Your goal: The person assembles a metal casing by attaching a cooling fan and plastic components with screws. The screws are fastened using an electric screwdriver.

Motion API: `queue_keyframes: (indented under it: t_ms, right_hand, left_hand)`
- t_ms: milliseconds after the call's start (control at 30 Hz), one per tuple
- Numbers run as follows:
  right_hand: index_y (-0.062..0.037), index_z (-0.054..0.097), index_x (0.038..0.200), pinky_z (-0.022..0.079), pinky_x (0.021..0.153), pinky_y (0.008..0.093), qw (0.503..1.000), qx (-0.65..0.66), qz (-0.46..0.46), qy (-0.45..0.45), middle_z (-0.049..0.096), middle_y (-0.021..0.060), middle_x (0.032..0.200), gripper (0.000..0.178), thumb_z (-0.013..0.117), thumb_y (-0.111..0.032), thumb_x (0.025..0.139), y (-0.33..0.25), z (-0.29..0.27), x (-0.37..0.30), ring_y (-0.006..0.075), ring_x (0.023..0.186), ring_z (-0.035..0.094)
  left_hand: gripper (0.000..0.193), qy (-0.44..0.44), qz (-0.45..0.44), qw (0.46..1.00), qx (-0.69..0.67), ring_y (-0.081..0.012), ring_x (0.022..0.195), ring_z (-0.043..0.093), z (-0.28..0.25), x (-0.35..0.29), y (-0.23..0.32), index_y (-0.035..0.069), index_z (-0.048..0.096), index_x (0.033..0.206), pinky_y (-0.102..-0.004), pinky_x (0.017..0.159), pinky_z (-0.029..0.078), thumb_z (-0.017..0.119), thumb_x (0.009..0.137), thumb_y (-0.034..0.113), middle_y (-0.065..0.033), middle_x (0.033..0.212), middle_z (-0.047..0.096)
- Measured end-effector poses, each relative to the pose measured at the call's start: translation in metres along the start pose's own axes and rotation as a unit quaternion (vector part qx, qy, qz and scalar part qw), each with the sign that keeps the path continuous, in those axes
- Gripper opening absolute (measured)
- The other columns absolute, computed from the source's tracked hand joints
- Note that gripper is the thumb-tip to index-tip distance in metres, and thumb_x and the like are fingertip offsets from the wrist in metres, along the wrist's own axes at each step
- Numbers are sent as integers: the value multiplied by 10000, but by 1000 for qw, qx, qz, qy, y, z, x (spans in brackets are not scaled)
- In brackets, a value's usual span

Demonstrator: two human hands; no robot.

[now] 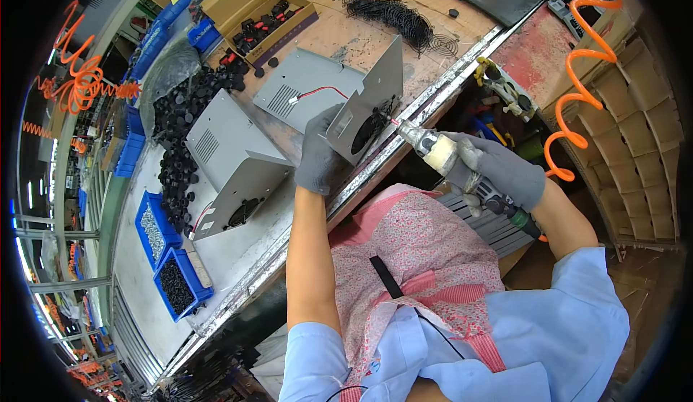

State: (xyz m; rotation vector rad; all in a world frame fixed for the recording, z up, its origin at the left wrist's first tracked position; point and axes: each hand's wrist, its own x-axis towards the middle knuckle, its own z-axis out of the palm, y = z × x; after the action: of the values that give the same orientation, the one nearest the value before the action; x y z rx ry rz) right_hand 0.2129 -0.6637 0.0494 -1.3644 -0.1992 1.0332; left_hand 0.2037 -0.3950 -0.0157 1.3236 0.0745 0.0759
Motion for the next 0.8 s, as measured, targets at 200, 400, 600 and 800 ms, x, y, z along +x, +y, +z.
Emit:
queue_keyframes:
  t_ms: [200, 400, 600, 800]
  right_hand:
    - [-63, 364, 1298, 464, 380, 253, 1000, 3, -15, -3, 521, 74, 677, 571, 472, -444, 886, 8, -2, 4, 120, 447, 520]
    - [-83, 367, 1308, 462, 385, 249, 1000, -10, -2, 12, 529, 68, 697, 544, 464, -422, 894, 9, 0, 5, 115, 454, 524]
    - [-94, 366, 1324, 411, 398, 205, 997, -54, -15, 57, 514, 17, 701, 461, 429, -315, 924, 41, 2, -15, 75, 457, 479]
    - [-104, 287, 1383, 427, 642, 210, 985, -161, -53, -25, 532, 30, 929, 559, 473, -107, 857, 54, 31, -25, 74, 735, 492]
  left_hand:
    - [284, 0, 54, 992, 110, -104, 805, 543, -3, 0, -1, -52, 574, 1074, -224, 703, 446, 543, 824, 78, -53, 931, 608]
    - [268, 11, 53, 995, 84, -108, 787, 534, -12, 1, -10, -46, 589, 1015, -228, 676, 440, 564, 837, 152, -51, 896, 604]
    - [274, 247, 31, 943, -219, -153, 798, 551, -16, -25, -7, -34, 552, 1060, -243, 661, 453, 537, 882, 173, -76, 928, 587]
    - [300, 261, -60, 872, -410, -196, 919, 588, -4, -91, -20, -42, 471, 1167, -297, 734, 532, 471, 905, 103, -142, 1104, 543]
